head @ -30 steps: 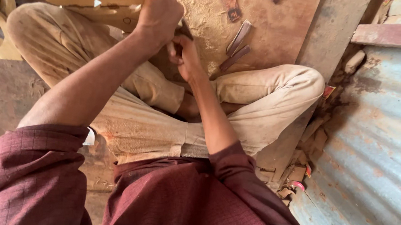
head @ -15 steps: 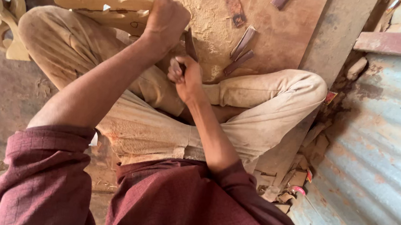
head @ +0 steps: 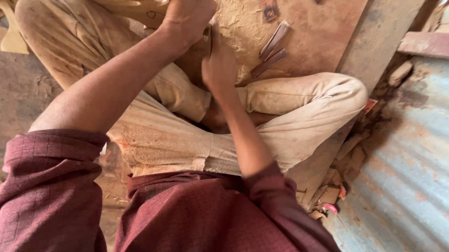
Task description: The person carves a decorative wooden piece using a chisel and mallet while sitting cross-legged on the floor. They repeatedly strike the chisel to shape the wood, occasionally adjusting the piece and clearing wood shavings.
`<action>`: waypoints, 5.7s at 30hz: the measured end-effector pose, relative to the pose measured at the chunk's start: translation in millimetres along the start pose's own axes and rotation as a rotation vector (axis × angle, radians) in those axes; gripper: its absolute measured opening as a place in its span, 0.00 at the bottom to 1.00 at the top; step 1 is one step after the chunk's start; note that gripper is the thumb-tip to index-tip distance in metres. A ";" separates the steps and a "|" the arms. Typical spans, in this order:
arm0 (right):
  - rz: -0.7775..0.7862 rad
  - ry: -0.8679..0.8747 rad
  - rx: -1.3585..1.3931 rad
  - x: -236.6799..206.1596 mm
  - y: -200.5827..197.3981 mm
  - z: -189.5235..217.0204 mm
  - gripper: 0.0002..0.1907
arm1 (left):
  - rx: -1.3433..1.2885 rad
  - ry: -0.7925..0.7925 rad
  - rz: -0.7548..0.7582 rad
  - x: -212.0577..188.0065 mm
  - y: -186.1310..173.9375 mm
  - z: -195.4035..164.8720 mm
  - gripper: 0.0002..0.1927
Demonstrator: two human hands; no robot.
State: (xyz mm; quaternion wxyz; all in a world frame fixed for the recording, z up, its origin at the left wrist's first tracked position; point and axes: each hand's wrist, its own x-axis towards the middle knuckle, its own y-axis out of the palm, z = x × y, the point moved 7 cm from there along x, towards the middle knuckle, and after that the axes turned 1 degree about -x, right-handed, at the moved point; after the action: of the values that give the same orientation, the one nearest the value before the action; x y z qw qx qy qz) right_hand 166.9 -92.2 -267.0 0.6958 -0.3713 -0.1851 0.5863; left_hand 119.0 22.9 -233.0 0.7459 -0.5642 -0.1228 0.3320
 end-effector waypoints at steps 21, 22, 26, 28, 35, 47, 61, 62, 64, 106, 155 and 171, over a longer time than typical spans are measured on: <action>-0.059 -0.299 0.016 13.9 -22.8 8.4 0.32 | 0.144 0.029 0.218 -3.7 23.5 -9.8 0.05; 0.052 -0.168 0.051 16.2 -12.7 -2.0 0.30 | 0.152 0.002 0.134 -2.5 16.2 -8.1 0.05; 0.212 0.033 0.164 19.8 9.5 -21.1 0.32 | 0.053 -0.028 0.000 -3.0 1.9 -4.1 0.08; 0.124 -0.071 0.236 17.3 6.6 -16.6 0.32 | 0.028 -0.012 0.036 -3.2 3.0 -4.1 0.09; 0.184 0.051 0.425 8.6 9.4 -13.8 0.28 | -0.021 -0.030 -0.001 -6.3 2.2 -7.9 0.09; 0.210 0.243 0.322 6.1 14.8 -10.9 0.32 | -0.009 -0.020 0.076 -0.7 14.8 -2.5 0.03; 0.108 0.163 0.853 4.8 18.1 -9.9 0.34 | 0.000 0.004 0.129 1.4 25.2 -5.6 0.07; 0.131 0.196 0.865 6.8 17.3 -6.5 0.34 | -0.003 -0.019 0.057 1.4 20.0 -4.0 0.08; 0.194 0.249 0.761 7.7 13.7 0.4 0.34 | -0.042 -0.034 -0.015 0.2 14.3 -2.3 0.08; 0.060 0.223 1.206 -0.7 41.7 13.9 0.30 | -0.044 -0.007 0.093 -0.2 28.3 7.7 0.05; -0.258 -0.305 -0.218 -2.1 -21.4 24.4 0.43 | -0.088 -0.005 0.094 -5.4 25.4 6.7 0.08; -0.454 0.110 0.106 -219.2 -206.0 -84.7 0.05 | -0.234 -0.022 0.129 1.5 27.6 7.8 0.08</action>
State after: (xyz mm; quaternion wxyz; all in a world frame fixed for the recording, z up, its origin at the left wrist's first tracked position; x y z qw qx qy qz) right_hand 311.8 -334.1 -132.3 0.8373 -0.3146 -0.1947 0.4026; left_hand 105.9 33.7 -256.2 0.6506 -0.6506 -0.1323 0.3687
